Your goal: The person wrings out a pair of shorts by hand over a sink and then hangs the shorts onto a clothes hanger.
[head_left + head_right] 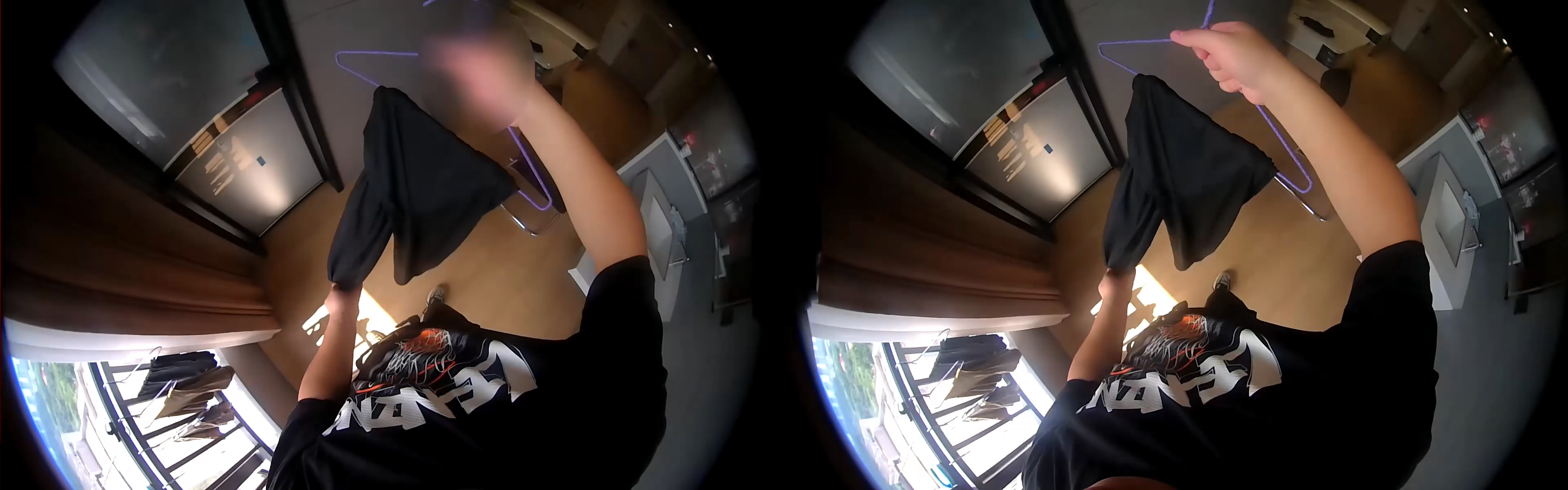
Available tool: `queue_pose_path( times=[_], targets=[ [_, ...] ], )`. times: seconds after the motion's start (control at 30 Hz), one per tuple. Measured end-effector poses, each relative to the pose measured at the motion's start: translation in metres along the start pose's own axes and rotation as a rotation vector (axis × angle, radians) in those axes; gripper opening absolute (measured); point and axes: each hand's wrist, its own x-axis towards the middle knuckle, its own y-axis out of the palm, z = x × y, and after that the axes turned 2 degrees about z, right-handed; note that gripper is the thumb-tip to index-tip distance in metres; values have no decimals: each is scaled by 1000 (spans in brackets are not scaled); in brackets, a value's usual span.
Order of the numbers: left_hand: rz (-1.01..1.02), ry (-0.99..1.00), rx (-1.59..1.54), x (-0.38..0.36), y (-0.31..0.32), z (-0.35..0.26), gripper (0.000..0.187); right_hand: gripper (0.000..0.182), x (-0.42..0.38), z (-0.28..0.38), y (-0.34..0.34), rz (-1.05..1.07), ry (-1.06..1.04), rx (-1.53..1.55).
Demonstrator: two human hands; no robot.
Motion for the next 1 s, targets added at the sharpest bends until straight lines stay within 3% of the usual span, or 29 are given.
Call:
queue_pose_path(
  times=[0.07,0.1,0.13,0.17,0.2,0.23,0.3,0.37,0.43,0.53,0.57,0.63,0.77,0.83,0.9,1.0],
  targets=[
    [186,-159,-280,-10,-18,-63,42,41,0,-1,-34,-43,-21,-27],
    [311,-556,-912,-13,-25,-93,41,41,0,-1,-49,-51,-28,-28],
    [83,56,-554,-2,-14,-106,42,41,-1,-1,-64,-59,-35,-30],
    [-71,239,-416,6,-19,-141,43,41,-9,5,-77,-61,-41,-15],
    [-150,478,-522,-15,-47,-201,48,41,-15,8,-89,-58,-37,8],
    [-72,583,-659,-13,-57,-248,56,41,-22,10,-102,-56,-33,32],
    [-85,854,-562,-30,-90,-347,85,41,-31,13,-121,-57,-5,99],
    [-109,1011,-425,-22,-90,-428,100,42,-33,10,-145,-66,-1,133],
    [133,1027,-663,10,-58,-486,83,41,-31,4,-177,-102,10,110],
    [319,977,-540,10,-34,-560,57,41,-34,-5,-253,-256,121,24],
    [255,1019,-481,10,-29,-573,36,41,-35,-6,-271,-319,194,-7],
    [375,1066,-535,5,-26,-602,31,43,-28,-39,-311,-470,243,-313],
    [663,801,-714,5,-25,-657,26,52,-19,-136,-363,-587,327,-595],
    [750,726,-826,20,-14,-676,26,51,-18,-193,-391,-672,280,-543],
    [859,618,-992,42,-11,-691,25,48,-14,-216,-409,-754,576,-168],
    [1026,640,-1069,89,-16,-720,28,43,-11,-275,-432,-747,678,171]
  ],
)
